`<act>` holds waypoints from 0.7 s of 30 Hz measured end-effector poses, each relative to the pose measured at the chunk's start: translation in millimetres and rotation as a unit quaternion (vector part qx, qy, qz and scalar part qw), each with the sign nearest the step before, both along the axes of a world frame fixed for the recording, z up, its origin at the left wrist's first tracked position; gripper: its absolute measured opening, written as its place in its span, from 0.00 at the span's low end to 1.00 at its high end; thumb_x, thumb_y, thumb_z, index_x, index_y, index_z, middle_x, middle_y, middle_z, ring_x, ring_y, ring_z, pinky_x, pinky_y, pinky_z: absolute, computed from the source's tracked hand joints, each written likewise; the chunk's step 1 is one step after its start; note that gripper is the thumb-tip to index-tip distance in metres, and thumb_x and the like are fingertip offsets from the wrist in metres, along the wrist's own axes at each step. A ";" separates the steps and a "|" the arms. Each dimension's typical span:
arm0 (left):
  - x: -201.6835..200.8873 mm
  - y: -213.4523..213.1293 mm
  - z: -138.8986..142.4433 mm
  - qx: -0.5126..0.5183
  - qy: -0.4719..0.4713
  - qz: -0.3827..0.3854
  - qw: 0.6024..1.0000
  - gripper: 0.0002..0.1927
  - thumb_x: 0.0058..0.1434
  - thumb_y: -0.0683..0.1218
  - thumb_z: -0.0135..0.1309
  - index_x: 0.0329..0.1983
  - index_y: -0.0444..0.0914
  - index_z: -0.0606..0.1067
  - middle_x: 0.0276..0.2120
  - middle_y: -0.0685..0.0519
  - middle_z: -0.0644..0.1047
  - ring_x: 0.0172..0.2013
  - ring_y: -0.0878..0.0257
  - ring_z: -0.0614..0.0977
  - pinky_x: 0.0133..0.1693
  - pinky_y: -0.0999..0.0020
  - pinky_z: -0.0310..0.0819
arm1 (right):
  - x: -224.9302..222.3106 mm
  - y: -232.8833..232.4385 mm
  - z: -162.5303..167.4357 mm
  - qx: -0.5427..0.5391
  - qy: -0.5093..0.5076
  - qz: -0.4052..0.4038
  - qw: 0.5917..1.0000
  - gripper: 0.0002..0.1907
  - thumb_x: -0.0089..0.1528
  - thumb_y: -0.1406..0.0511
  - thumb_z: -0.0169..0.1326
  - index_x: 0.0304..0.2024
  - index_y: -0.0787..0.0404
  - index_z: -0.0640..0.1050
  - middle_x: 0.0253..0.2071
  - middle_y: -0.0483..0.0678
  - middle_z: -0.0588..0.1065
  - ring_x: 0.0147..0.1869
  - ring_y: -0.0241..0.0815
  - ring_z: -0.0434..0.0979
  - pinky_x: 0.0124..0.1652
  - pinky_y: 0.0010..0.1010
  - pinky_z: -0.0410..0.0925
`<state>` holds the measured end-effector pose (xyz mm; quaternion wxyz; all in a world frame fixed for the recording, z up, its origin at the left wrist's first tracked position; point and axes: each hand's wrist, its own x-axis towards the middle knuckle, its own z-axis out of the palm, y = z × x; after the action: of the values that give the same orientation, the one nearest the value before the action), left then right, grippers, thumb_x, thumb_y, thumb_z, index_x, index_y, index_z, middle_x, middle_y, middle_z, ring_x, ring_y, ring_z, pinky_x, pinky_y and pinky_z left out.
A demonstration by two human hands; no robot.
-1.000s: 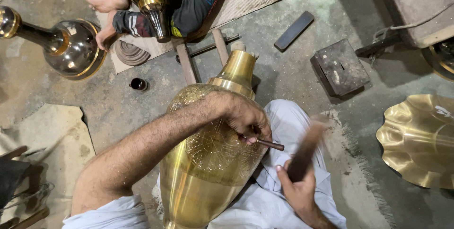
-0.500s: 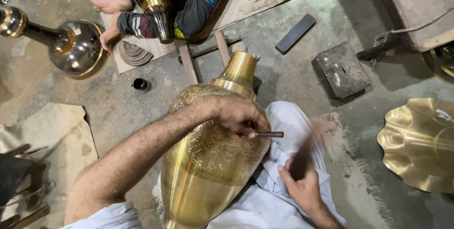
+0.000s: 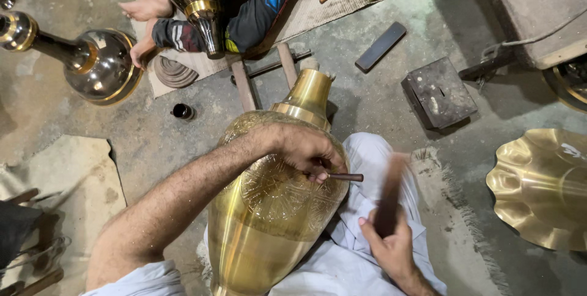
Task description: The person sits on the floor with a large brass vase on their lap and engraves decorative patterns into its surface, holding a small chisel against the metal and striking it with a wooden mallet, repositioning the chisel across different areas of the vase.
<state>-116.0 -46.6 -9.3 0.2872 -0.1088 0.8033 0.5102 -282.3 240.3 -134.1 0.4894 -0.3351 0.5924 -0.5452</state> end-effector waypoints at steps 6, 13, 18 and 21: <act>14.6 -1.2 -0.5 -0.041 0.087 0.033 0.995 0.24 0.60 0.51 0.60 0.60 0.47 0.75 0.48 0.57 0.83 0.45 0.63 0.86 0.51 0.58 0.80 | -14.4 -13.3 12.9 0.073 -0.036 0.033 0.996 0.16 0.54 0.73 0.61 0.42 0.62 0.71 0.31 0.42 0.72 0.33 0.32 0.73 0.35 0.28 0.70; 22.2 2.5 4.8 -0.057 0.077 0.083 0.992 0.22 0.61 0.50 0.61 0.59 0.47 0.74 0.44 0.56 0.84 0.45 0.62 0.87 0.52 0.59 0.80 | -35.9 -33.9 22.0 -0.005 0.093 0.085 0.992 0.14 0.56 0.74 0.63 0.41 0.63 0.73 0.31 0.41 0.72 0.35 0.31 0.73 0.45 0.28 0.68; 24.6 2.8 6.9 -0.052 0.109 0.077 0.990 0.21 0.62 0.50 0.60 0.59 0.46 0.74 0.43 0.55 0.85 0.45 0.62 0.87 0.52 0.58 0.80 | -30.3 -32.6 23.4 0.055 0.011 0.073 0.996 0.20 0.55 0.73 0.62 0.47 0.66 0.71 0.33 0.41 0.73 0.35 0.30 0.73 0.36 0.24 0.69; 26.3 2.9 5.6 -0.057 0.104 0.054 0.992 0.21 0.63 0.51 0.59 0.59 0.46 0.74 0.44 0.54 0.84 0.44 0.61 0.86 0.52 0.57 0.80 | -21.8 -28.9 26.0 -0.070 0.057 0.034 0.995 0.16 0.61 0.73 0.61 0.48 0.67 0.70 0.34 0.42 0.72 0.36 0.30 0.73 0.43 0.22 0.69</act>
<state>-89.7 -43.7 -3.7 0.1677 -0.1144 0.8496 0.4868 -304.1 211.4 -108.1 0.4485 -0.4186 0.5682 -0.5485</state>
